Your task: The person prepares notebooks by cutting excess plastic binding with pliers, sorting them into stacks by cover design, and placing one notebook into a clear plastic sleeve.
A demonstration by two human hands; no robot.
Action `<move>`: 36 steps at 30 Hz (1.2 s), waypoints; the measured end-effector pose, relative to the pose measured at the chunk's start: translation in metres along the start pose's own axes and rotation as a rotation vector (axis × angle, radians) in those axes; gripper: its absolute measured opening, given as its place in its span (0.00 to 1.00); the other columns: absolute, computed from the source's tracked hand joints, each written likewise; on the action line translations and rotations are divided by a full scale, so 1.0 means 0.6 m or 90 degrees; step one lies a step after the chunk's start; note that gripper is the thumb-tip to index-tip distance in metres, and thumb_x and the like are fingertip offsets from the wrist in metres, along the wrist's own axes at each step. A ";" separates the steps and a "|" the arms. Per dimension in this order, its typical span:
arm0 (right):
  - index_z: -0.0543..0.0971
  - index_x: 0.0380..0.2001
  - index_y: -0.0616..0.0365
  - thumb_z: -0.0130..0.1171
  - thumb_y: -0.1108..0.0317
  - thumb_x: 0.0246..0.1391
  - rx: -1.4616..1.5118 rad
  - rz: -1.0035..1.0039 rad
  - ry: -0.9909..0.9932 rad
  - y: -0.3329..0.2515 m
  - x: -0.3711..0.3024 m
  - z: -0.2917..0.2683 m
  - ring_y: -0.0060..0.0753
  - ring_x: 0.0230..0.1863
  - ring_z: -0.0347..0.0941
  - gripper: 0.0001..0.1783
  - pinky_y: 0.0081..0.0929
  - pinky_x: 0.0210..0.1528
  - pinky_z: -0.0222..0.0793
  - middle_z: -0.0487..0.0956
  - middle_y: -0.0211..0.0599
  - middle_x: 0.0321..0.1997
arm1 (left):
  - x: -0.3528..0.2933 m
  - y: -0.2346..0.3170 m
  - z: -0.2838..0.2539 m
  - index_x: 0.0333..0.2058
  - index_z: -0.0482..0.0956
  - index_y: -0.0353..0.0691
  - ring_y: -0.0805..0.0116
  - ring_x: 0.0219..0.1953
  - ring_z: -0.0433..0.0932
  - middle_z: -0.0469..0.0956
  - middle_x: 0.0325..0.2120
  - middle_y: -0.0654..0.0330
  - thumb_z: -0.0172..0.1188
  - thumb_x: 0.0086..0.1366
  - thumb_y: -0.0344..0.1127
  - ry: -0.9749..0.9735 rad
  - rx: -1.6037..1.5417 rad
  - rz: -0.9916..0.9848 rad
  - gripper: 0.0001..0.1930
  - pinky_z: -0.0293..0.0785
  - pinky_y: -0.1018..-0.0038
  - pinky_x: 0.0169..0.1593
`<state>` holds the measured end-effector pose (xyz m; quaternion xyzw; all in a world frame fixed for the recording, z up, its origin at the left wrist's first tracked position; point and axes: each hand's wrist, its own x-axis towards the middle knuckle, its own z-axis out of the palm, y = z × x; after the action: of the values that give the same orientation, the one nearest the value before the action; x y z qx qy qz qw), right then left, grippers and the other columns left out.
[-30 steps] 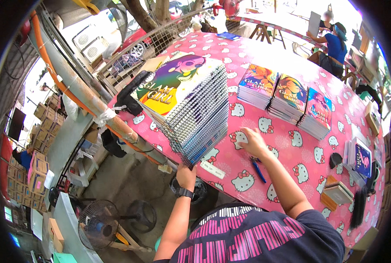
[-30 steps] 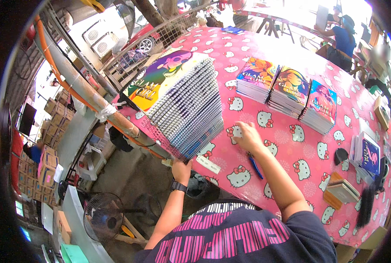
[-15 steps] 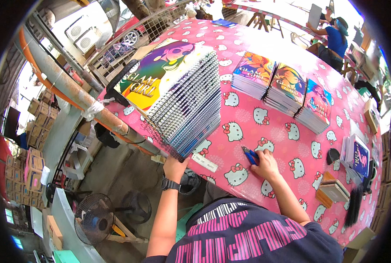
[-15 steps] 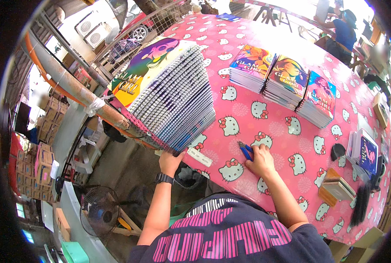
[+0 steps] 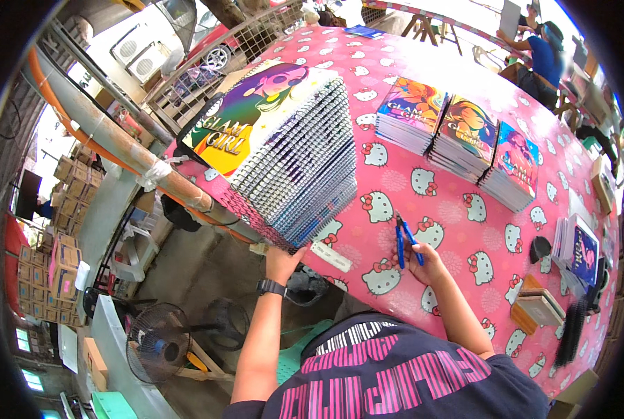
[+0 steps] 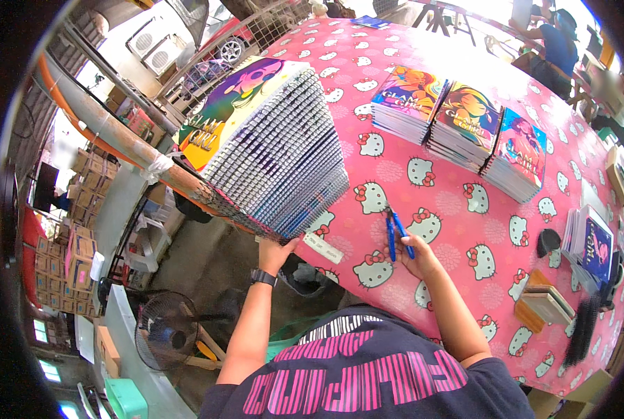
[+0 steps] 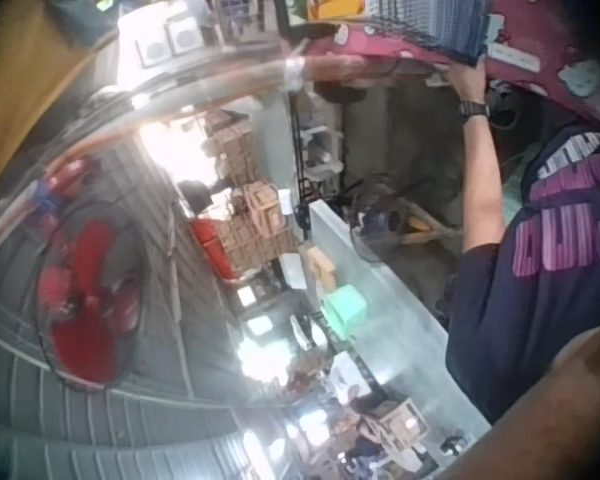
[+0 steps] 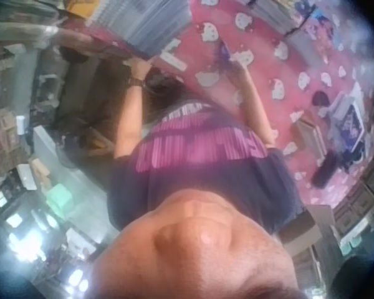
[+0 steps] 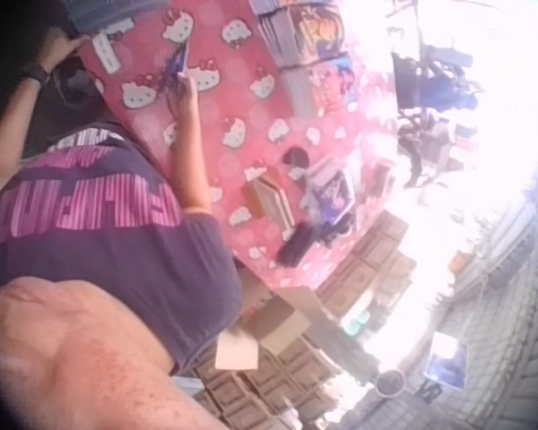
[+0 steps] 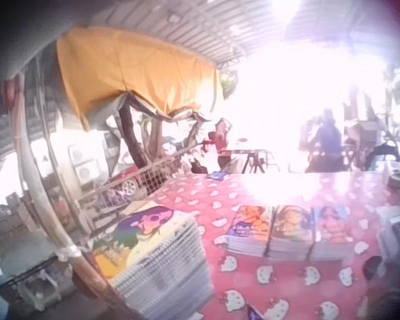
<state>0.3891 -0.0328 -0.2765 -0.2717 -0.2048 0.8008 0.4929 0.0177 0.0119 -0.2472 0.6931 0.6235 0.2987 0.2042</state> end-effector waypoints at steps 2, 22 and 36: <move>0.71 0.49 0.63 0.49 0.59 0.50 0.048 0.010 -0.033 -0.005 0.006 0.006 0.43 0.48 0.74 0.25 0.35 0.47 0.71 0.76 0.47 0.48 | -0.006 -0.011 0.010 0.40 0.80 0.38 0.48 0.39 0.78 0.80 0.37 0.50 0.66 0.52 0.44 0.051 0.016 0.048 0.20 0.73 0.61 0.42; 0.70 0.40 0.62 0.60 0.70 0.43 -0.793 -0.371 -0.042 -0.118 0.053 0.364 0.29 0.30 0.68 0.19 0.25 0.35 0.65 0.71 0.36 0.30 | -0.028 0.046 -0.029 0.36 0.81 0.41 0.51 0.33 0.79 0.80 0.32 0.52 0.64 0.52 0.47 -0.106 0.102 0.002 0.18 0.75 0.61 0.36; 0.74 0.40 0.61 0.63 0.65 0.35 -1.046 -0.715 0.054 -0.137 0.060 0.459 0.47 0.42 0.72 0.24 0.41 0.47 0.67 0.75 0.44 0.35 | 0.035 0.320 -0.203 0.43 0.79 0.33 0.75 0.30 0.77 0.78 0.34 0.58 0.65 0.56 0.26 0.390 -0.289 0.248 0.15 0.74 0.80 0.35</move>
<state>0.2560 0.0185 -0.0243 -0.4208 -0.7766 0.0503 0.4662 0.0798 -0.0051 -0.0282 0.6148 0.4312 0.6532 0.0970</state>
